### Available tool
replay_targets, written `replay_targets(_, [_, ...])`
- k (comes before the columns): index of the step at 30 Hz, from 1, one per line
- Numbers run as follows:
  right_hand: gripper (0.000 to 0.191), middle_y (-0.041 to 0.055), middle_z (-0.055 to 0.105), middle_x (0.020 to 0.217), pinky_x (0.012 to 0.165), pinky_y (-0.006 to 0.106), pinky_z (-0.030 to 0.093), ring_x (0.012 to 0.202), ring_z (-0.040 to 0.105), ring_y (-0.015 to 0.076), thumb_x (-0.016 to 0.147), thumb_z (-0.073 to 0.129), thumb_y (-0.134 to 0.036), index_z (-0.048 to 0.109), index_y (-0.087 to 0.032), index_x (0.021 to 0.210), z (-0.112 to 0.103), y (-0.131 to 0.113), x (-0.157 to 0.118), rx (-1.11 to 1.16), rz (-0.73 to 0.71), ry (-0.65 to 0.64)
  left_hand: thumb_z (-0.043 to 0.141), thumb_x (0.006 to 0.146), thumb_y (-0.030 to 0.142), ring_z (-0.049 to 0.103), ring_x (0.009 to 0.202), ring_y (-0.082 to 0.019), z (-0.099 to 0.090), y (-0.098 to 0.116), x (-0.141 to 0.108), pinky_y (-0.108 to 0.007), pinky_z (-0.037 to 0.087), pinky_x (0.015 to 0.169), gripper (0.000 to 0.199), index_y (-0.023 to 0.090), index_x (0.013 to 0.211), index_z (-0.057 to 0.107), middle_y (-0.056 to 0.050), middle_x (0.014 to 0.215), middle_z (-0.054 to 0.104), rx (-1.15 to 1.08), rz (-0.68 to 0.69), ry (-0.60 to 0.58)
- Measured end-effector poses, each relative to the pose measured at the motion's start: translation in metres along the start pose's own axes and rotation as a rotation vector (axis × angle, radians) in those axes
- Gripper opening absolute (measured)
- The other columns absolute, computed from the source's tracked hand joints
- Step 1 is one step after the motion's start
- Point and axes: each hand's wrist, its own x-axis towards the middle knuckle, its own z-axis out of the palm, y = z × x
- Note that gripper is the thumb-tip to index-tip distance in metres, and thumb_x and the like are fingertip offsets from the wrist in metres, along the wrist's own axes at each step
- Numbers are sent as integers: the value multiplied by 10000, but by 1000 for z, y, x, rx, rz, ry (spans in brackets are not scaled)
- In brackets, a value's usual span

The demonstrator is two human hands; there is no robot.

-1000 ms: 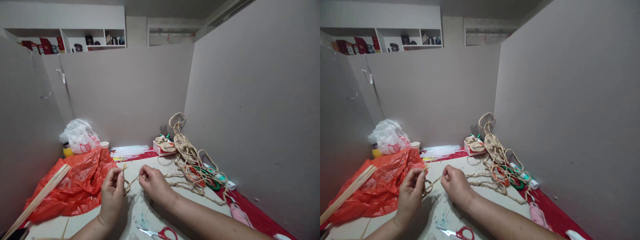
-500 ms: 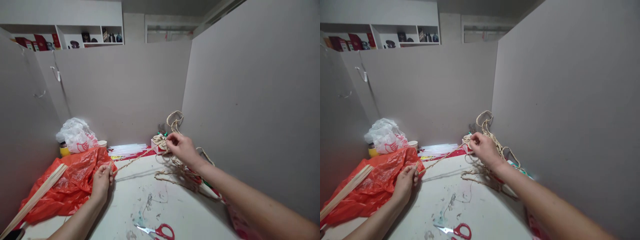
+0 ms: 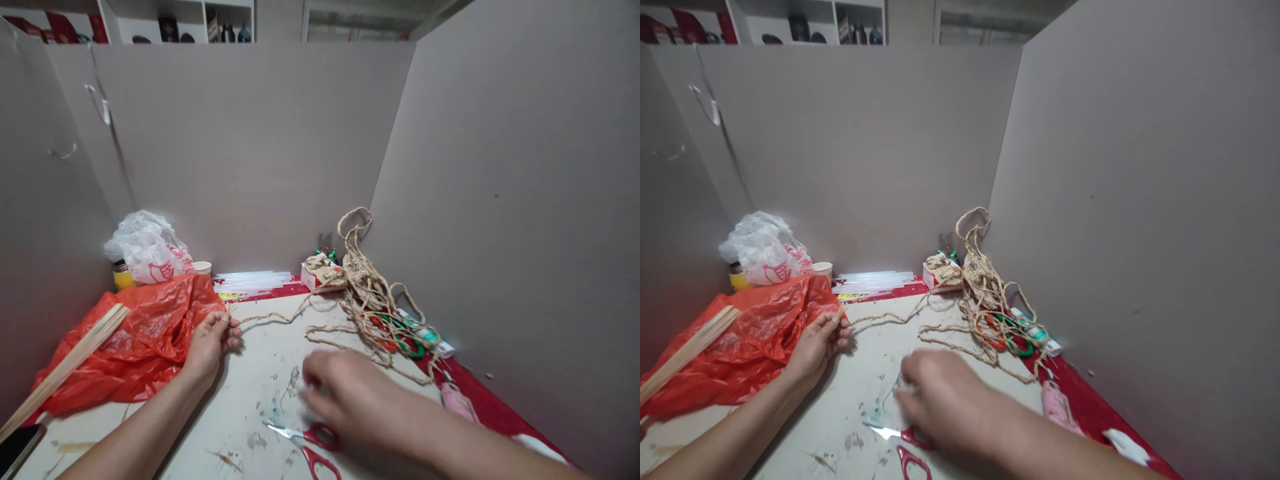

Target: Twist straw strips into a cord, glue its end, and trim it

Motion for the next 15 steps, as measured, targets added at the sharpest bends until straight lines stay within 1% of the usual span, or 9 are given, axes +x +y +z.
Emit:
replay_targets(1, [124,46,657,766,544,247,339,648,578,170,776,547,-290,622,-191,777,8,-14,-10,-3,2,-89,660,766,241,591,568,-88,1,0,0,-176,488,495,167,136,767,530,-26,728,640,1,-12,-2])
replay_targets(2, [118,60,659,783,526,253,321,632,583,174,754,556,-265,624,-180,801,15,-24,-18,-33,7,-140,635,788,215,600,580,-91,1,1,-1,-175,490,498,134,133,774,530,-38,753,649,5,-30,-7])
replay_targets(4, [154,88,662,834,512,266,297,638,602,192,733,544,-211,621,-164,857,22,-33,-27,-85,27,-201,588,823,177,613,605,-93,2,2,-2,-173,495,505,81,126,794,533,-70,826,666,19,-73,-29])
replay_targets(6, [159,90,663,842,513,267,293,673,617,207,756,505,-202,608,-173,873,21,-33,-29,-55,58,-228,563,844,166,623,629,-93,3,4,-2,-170,497,511,64,119,811,534,-102,910,673,34,-122,-64])
replay_targets(8, [144,73,662,822,518,257,299,707,620,207,794,473,-236,593,-197,862,14,-28,-30,37,91,-247,567,849,177,633,666,-98,3,6,-3,-165,498,519,71,120,827,531,-128,985,667,33,-165,-101])
replay_targets(11, [123,60,662,807,515,250,298,690,611,190,792,482,-222,586,-201,855,6,-24,-33,84,117,-283,604,830,190,639,701,-108,2,6,-4,-173,506,537,97,130,835,528,-129,1042,650,-12,-203,-161])
replay_targets(13, [142,67,663,822,513,256,294,671,610,190,769,496,-166,594,-185,869,7,-24,-36,29,120,-290,644,797,184,636,700,-111,3,6,-5,-189,517,555,123,137,828,535,-96,1016,644,-57,-210,-197])
replay_targets(15, [176,78,666,837,521,267,293,672,617,204,747,499,-124,608,-172,876,13,-24,-38,-39,121,-273,691,757,189,628,683,-111,3,6,-6,-192,518,563,162,144,815,547,-49,886,638,-74,-216,-213])
